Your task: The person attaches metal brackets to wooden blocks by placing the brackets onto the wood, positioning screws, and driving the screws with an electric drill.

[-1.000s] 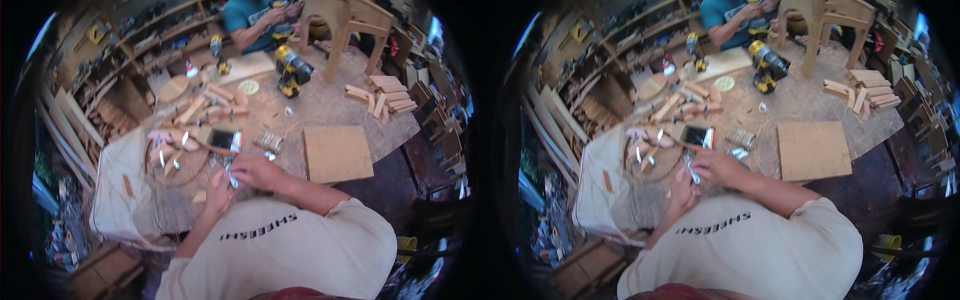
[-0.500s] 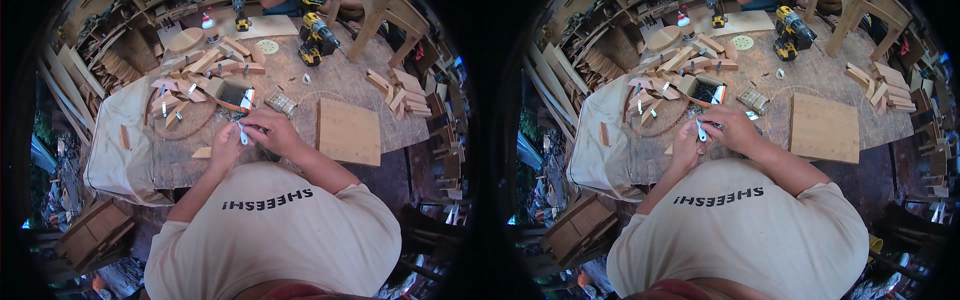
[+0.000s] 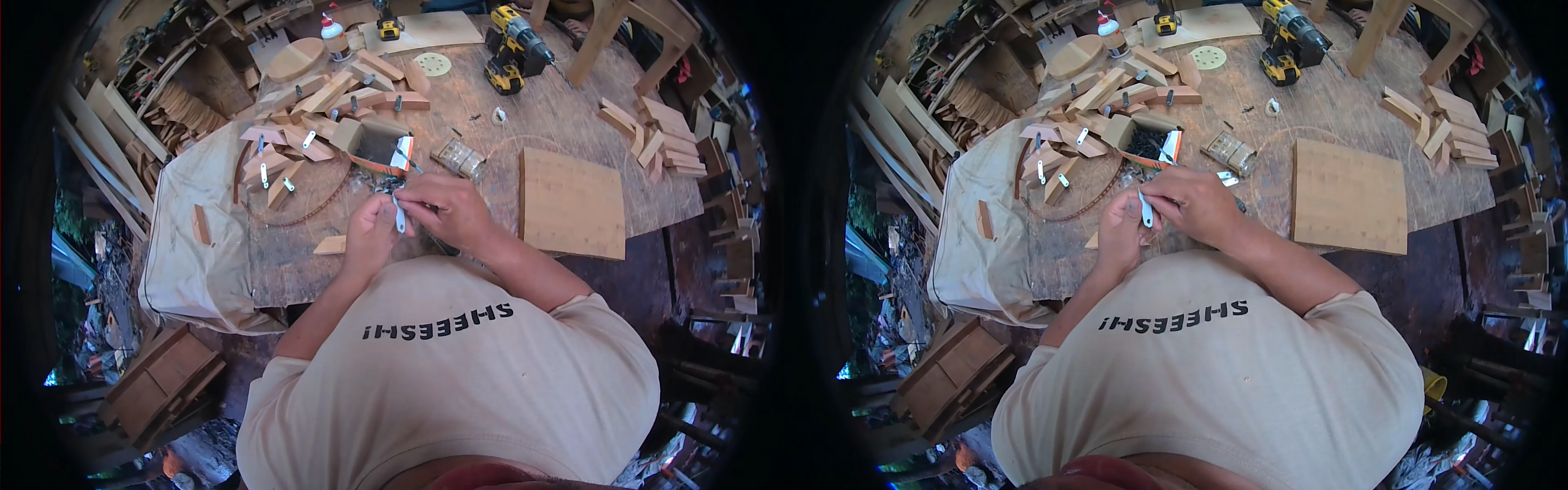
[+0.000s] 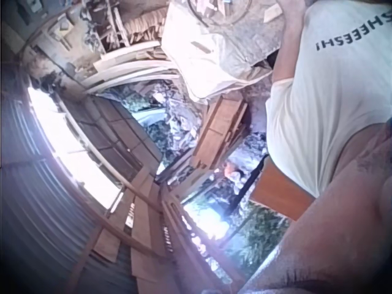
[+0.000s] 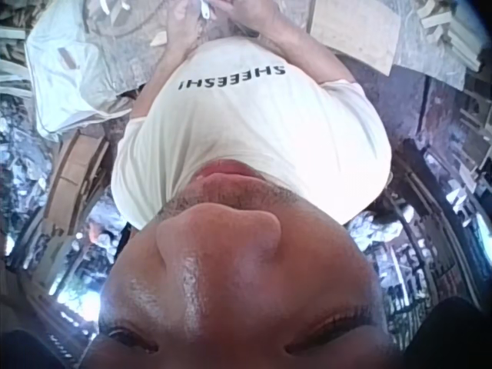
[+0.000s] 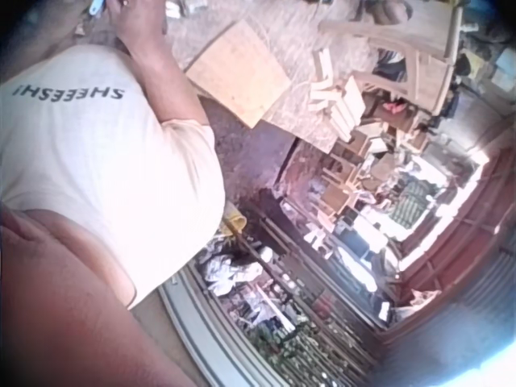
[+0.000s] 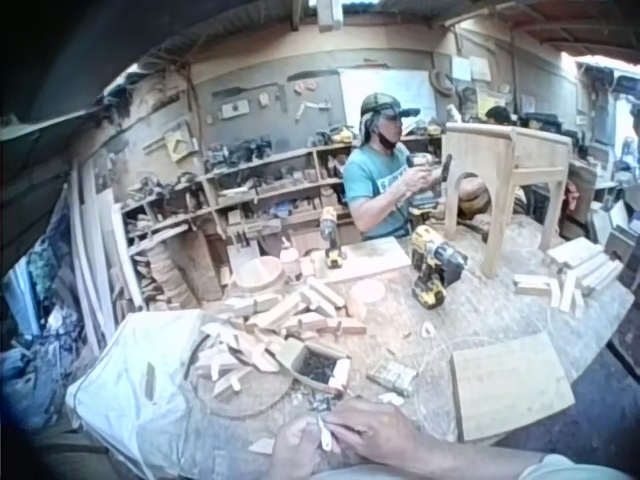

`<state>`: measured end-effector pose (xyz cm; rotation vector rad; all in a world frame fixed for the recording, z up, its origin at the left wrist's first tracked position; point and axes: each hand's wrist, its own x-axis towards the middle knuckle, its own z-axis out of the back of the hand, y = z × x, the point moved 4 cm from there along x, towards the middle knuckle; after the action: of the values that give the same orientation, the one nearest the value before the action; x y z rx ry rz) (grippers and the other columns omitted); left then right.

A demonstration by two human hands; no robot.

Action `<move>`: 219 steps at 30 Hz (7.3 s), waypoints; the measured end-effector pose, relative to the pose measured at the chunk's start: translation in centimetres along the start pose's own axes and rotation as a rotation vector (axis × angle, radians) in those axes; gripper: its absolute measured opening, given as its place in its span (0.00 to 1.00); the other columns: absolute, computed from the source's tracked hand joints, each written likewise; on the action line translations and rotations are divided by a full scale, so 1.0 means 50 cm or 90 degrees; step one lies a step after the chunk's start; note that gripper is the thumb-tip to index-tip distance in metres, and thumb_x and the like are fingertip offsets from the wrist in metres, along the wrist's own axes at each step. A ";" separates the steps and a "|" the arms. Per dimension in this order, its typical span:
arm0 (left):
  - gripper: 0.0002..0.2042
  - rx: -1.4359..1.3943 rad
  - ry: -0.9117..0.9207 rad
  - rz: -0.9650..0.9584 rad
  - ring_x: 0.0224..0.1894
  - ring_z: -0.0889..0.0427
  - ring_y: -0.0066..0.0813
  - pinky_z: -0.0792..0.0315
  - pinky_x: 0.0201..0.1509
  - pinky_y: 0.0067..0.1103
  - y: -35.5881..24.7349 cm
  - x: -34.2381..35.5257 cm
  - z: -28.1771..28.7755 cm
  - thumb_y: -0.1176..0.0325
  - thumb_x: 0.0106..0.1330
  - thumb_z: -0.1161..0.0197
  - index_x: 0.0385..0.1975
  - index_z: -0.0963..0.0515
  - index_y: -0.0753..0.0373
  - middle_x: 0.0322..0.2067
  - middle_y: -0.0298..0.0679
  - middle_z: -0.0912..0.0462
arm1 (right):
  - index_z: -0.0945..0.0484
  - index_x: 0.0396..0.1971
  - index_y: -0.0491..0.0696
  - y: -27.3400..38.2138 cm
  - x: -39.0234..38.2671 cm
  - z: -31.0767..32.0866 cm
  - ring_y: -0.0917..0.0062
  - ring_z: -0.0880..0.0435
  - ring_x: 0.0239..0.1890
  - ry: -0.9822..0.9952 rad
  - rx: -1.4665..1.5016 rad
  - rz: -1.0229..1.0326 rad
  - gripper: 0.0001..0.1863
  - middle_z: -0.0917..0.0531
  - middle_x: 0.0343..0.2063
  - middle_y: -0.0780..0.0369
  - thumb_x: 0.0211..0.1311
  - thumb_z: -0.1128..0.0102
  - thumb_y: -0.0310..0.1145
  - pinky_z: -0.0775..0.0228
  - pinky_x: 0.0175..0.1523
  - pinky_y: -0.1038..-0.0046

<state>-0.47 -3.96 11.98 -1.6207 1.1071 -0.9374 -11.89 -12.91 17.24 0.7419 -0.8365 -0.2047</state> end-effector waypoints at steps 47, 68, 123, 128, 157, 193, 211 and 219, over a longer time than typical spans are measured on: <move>0.19 0.067 0.010 0.023 0.14 0.38 0.11 0.47 0.17 0.10 -0.018 -0.009 -0.001 0.50 0.68 0.47 0.30 0.28 0.62 0.19 0.35 0.23 | 0.23 0.28 0.46 -0.003 -0.002 -0.002 0.66 0.19 0.23 -0.015 -0.039 -0.031 0.06 0.20 0.22 0.59 0.50 0.37 0.29 0.27 0.29 0.69; 0.18 -0.031 -0.036 0.104 0.13 0.39 0.11 0.46 0.15 0.11 -0.023 -0.007 -0.009 0.54 0.71 0.51 0.34 0.25 0.65 0.19 0.38 0.22 | 0.28 0.23 0.46 0.005 0.004 -0.002 0.63 0.21 0.23 0.043 -0.035 -0.056 0.07 0.23 0.20 0.59 0.47 0.39 0.29 0.30 0.28 0.65; 0.12 -0.245 -0.189 0.047 0.13 0.42 0.11 0.47 0.14 0.10 0.028 0.034 0.139 0.59 0.72 0.53 0.39 0.30 0.62 0.27 0.37 0.24 | 0.27 0.33 0.42 -0.035 0.003 -0.012 0.80 0.20 0.29 0.043 0.225 -0.203 0.06 0.19 0.30 0.62 0.56 0.41 0.26 0.26 0.35 0.78; 0.10 -0.195 -0.244 0.126 0.12 0.41 0.12 0.47 0.13 0.10 0.111 -0.004 0.217 0.65 0.72 0.53 0.41 0.29 0.64 0.24 0.34 0.27 | 0.28 0.33 0.43 -0.047 0.009 0.006 0.85 0.22 0.29 -0.048 0.396 -0.292 0.02 0.20 0.30 0.63 0.63 0.48 0.25 0.28 0.35 0.82; 0.11 0.176 -0.393 0.350 0.21 0.33 0.15 0.44 0.19 0.16 0.257 -0.189 0.329 0.62 0.66 0.44 0.32 0.20 0.62 0.21 0.30 0.25 | 0.38 0.58 0.42 -0.043 0.022 0.003 0.76 0.23 0.47 -0.125 0.323 -0.245 0.23 0.27 0.48 0.56 0.63 0.50 0.24 0.27 0.43 0.79; 0.17 0.216 -0.275 0.509 0.13 0.31 0.16 0.46 0.09 0.14 0.266 -0.143 0.375 0.51 0.64 0.44 0.27 0.24 0.60 0.20 0.34 0.21 | 0.24 0.41 0.42 -0.056 0.007 -0.009 0.88 0.25 0.30 -0.015 0.384 -0.274 0.10 0.21 0.29 0.68 0.61 0.43 0.28 0.30 0.37 0.83; 0.16 0.338 -0.321 0.486 0.10 0.44 0.16 0.52 0.12 0.19 0.243 -0.133 0.374 0.51 0.58 0.38 0.16 0.31 0.52 0.11 0.25 0.38 | 0.24 0.42 0.43 -0.027 0.015 -0.001 0.87 0.25 0.31 0.057 0.224 -0.236 0.12 0.19 0.31 0.66 0.60 0.42 0.31 0.31 0.38 0.81; 0.21 0.440 -0.311 0.455 0.20 0.26 0.28 0.35 0.23 0.26 0.247 -0.136 0.388 0.47 0.56 0.38 0.28 0.21 0.64 0.20 0.37 0.22 | 0.24 0.39 0.43 -0.027 0.015 -0.007 0.87 0.26 0.27 0.040 0.243 -0.224 0.10 0.22 0.27 0.68 0.59 0.42 0.30 0.32 0.34 0.82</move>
<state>12.40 5.73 -5.77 -0.7255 0.7893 -0.3411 -10.98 -14.02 16.62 1.2499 -0.6874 -0.3391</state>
